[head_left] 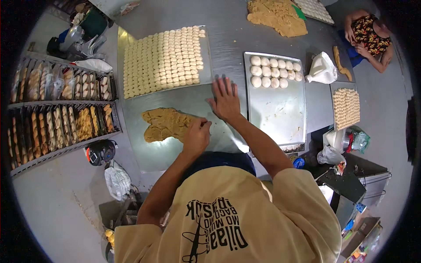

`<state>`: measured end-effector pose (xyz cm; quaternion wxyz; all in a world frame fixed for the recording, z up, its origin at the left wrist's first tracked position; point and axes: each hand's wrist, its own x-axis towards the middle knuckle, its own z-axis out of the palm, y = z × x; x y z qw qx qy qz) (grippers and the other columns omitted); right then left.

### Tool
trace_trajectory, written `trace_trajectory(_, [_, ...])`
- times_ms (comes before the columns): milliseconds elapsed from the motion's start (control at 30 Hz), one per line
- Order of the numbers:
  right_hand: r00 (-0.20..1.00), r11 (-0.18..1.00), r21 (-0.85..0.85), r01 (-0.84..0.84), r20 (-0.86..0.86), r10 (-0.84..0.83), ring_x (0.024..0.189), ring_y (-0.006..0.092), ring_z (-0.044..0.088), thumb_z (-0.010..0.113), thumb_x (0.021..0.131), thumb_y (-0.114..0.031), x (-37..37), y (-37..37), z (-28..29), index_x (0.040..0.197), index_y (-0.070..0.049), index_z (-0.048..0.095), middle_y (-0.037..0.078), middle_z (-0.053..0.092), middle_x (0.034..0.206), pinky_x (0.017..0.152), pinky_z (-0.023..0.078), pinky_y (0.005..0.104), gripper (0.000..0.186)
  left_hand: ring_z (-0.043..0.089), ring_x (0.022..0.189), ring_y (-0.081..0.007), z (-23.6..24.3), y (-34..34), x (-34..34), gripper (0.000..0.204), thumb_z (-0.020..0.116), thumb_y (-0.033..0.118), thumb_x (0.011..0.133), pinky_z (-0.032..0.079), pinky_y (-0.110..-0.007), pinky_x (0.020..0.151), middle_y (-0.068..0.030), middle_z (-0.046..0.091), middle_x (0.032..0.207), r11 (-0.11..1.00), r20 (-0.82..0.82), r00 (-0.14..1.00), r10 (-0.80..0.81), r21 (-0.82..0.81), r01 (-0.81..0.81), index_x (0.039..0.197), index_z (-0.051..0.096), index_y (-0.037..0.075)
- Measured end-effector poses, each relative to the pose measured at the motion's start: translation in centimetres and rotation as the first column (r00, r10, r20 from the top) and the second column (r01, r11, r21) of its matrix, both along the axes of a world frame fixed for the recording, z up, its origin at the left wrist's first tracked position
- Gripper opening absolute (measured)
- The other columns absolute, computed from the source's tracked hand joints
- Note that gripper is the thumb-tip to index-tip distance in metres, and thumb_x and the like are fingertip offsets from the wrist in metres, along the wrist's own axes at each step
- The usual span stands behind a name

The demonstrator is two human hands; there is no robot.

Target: The person wraps filling inside dough pieces by hand, places the shaped dough balls onto a metal tray, and carries the tray to load it onto a rack before continuing to shape dough.

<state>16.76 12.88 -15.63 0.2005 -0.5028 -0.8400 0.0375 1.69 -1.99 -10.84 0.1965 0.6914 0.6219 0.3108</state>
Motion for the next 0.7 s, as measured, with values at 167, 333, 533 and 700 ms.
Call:
trace_trajectory(167, [0.985,0.974,-0.208,-0.092,-0.163,0.058,0.164,0.0488,0.026,0.055,0.111,-0.047,3.0,2.3,-4.8,0.163,-0.003,0.049,0.026,0.042,0.17,0.13,0.025,0.0654,0.068,0.072,0.098,-0.0375,2.0,-3.0,-4.2,0.022,0.072,-0.003,0.093,0.061,-0.043,0.082,-0.0171,0.07,0.115,0.996,0.047,0.996,-0.078,0.045,0.076,0.114,0.076,-0.001])
trace_trajectory(333, [0.966,0.913,-0.323,-0.251,-0.021,0.258,0.167,0.0403,0.025,0.06,0.11,-0.039,5.4,-1.2,-2.4,0.166,-0.007,0.045,0.015,0.042,0.175,0.135,0.02,0.0623,0.066,0.072,0.1,-0.0297,0.6,-3.7,-6.5,0.015,0.071,0.002,0.1,0.06,-0.038,0.081,-0.0149,0.07,0.113,0.973,0.168,0.976,0.135,-0.207,-0.099,0.114,0.077,0.0])
trace_trajectory(533, [0.89,0.76,-0.591,-0.272,-0.454,-0.034,0.11,0.0437,0.073,0.077,0.094,-0.01,8.7,-5.3,3.6,0.124,-0.005,0.076,0.021,0.077,0.121,0.097,0.059,0.0491,0.03,0.072,0.087,-0.0342,1.0,2.5,1.2,0.013,0.071,0.006,0.1,0.059,-0.04,0.077,-0.0178,0.071,0.112,0.989,0.219,0.975,0.031,-0.149,0.002,0.11,0.077,0.0])
trace_trajectory(700, [0.823,0.877,-0.459,0.143,-0.437,-0.363,0.097,0.0466,0.076,0.078,0.093,-0.008,21.0,1.4,6.3,0.121,-0.002,0.077,0.028,0.076,0.116,0.086,0.061,0.0494,0.029,0.07,0.081,-0.0309,2.9,9.2,10.1,0.011,0.072,0.004,0.099,0.058,-0.039,0.072,-0.014,0.07,0.112,0.984,0.273,0.957,-0.095,-0.118,0.131,0.108,0.077,0.001])
